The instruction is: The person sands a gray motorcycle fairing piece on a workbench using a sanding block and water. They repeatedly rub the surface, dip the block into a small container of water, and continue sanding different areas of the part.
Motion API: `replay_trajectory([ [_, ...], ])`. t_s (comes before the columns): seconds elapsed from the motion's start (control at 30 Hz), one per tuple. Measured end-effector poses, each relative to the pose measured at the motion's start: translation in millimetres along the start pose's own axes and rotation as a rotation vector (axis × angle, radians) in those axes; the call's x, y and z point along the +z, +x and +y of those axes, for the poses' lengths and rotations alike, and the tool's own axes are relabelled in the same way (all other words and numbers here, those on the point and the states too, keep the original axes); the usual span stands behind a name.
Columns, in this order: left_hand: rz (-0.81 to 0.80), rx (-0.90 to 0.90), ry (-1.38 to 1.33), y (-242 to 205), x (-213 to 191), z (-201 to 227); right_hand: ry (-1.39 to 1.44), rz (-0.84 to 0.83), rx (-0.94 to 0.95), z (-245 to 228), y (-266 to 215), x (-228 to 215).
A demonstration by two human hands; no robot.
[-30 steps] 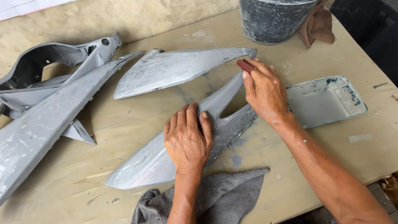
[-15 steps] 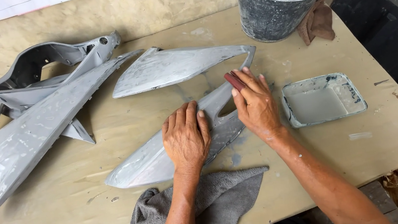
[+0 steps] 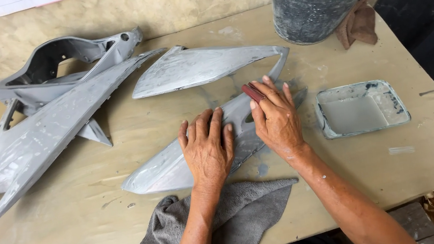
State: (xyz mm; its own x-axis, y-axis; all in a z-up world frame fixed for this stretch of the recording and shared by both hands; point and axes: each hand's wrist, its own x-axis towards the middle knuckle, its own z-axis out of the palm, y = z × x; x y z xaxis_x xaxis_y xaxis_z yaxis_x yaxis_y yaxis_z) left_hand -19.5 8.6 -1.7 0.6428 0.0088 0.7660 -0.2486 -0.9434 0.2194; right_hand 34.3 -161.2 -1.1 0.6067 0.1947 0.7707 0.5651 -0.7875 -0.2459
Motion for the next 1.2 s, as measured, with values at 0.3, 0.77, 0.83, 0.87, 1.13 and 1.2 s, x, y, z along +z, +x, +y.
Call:
replay_trajectory([
  [0.3, -0.323, -0.318, -0.092, -38, -55, -35, -0.01, 0.042, -0.019, -7, 7, -5],
  [0.77, -0.361, -0.409, -0.083, -48, -67, -39, 0.093, -0.139, -0.108, -30, -38, 24],
  [0.83, -0.35, -0.414, -0.089, -50, -65, -39, 0.069, -0.126, -0.098, -20, -43, 28],
  [0.87, -0.336, -0.401, -0.079, -52, -63, -39, 0.051, -0.107, -0.112, -19, -46, 29],
  [1.13, -0.331, -0.388, -0.091, -50, -66, -40, 0.076, -0.123, -0.226, -62, -50, 30],
  [1.2, -0.349, -0.407, -0.118, -51, -65, -40, 0.097, -0.138, -0.199, -41, -49, 32],
])
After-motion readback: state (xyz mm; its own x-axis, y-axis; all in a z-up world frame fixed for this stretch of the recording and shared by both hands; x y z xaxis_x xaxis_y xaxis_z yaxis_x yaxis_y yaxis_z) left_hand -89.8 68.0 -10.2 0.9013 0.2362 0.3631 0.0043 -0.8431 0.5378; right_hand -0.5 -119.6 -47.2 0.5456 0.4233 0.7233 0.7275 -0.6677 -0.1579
